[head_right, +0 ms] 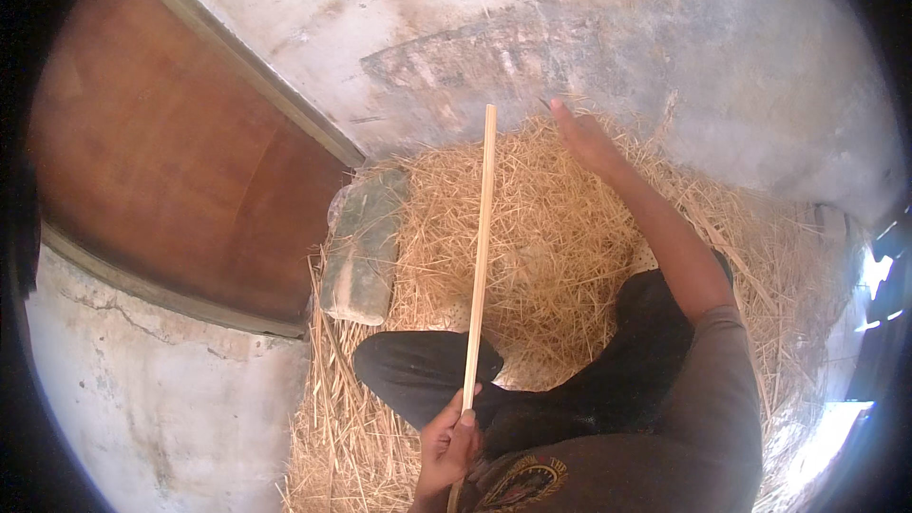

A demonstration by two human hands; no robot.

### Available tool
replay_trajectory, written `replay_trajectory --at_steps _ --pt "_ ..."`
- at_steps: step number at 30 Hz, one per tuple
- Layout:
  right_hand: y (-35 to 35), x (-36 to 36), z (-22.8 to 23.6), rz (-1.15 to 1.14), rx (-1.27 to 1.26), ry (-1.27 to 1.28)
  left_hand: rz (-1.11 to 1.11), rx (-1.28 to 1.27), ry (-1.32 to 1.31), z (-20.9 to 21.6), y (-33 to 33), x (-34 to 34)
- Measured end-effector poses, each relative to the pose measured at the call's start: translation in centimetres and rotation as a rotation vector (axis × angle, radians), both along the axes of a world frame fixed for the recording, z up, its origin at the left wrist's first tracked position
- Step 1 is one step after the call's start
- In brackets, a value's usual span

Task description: The person sits on a straw-covered floor and uses a small knife to shave a long, thin bamboo stick. They hold the stick with one hand and scrape the knife along its length to remove the outer layer, occasionally rotating the stick to work on different sides.

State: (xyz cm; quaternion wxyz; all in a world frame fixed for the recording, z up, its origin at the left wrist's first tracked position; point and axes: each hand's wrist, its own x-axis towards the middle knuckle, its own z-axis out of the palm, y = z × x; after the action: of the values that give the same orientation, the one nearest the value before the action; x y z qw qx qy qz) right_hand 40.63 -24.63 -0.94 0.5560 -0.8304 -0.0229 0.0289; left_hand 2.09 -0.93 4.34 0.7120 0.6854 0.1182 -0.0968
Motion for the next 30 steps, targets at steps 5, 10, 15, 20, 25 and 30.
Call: replay_trajectory --at_steps 5,10,15,20,25,30 --pt "3.7 -5.8 4.9 0.277 0.517 0.154 -0.087 0.032 -0.009 -1.4 0.0 0.8" --pt "4.1 -5.9 4.1 0.245 0.687 0.19 -0.228 0.077 -0.086 -5.6 2.0 2.5" --pt "6.1 -7.6 3.5 0.306 0.646 0.192 -0.173 -0.06 -0.111 -5.1 1.4 7.5" --pt "6.0 -7.2 2.3 0.304 0.093 -0.176 -0.03 -0.087 -0.049 -3.6 0.1 9.9" --pt "4.9 -10.3 3.2 0.376 -0.572 -0.429 0.062 0.006 -0.083 -1.8 0.1 9.5" --pt "6.2 -11.7 3.6 0.397 -0.586 -0.561 0.053 0.063 -0.064 -0.9 -0.4 8.2"
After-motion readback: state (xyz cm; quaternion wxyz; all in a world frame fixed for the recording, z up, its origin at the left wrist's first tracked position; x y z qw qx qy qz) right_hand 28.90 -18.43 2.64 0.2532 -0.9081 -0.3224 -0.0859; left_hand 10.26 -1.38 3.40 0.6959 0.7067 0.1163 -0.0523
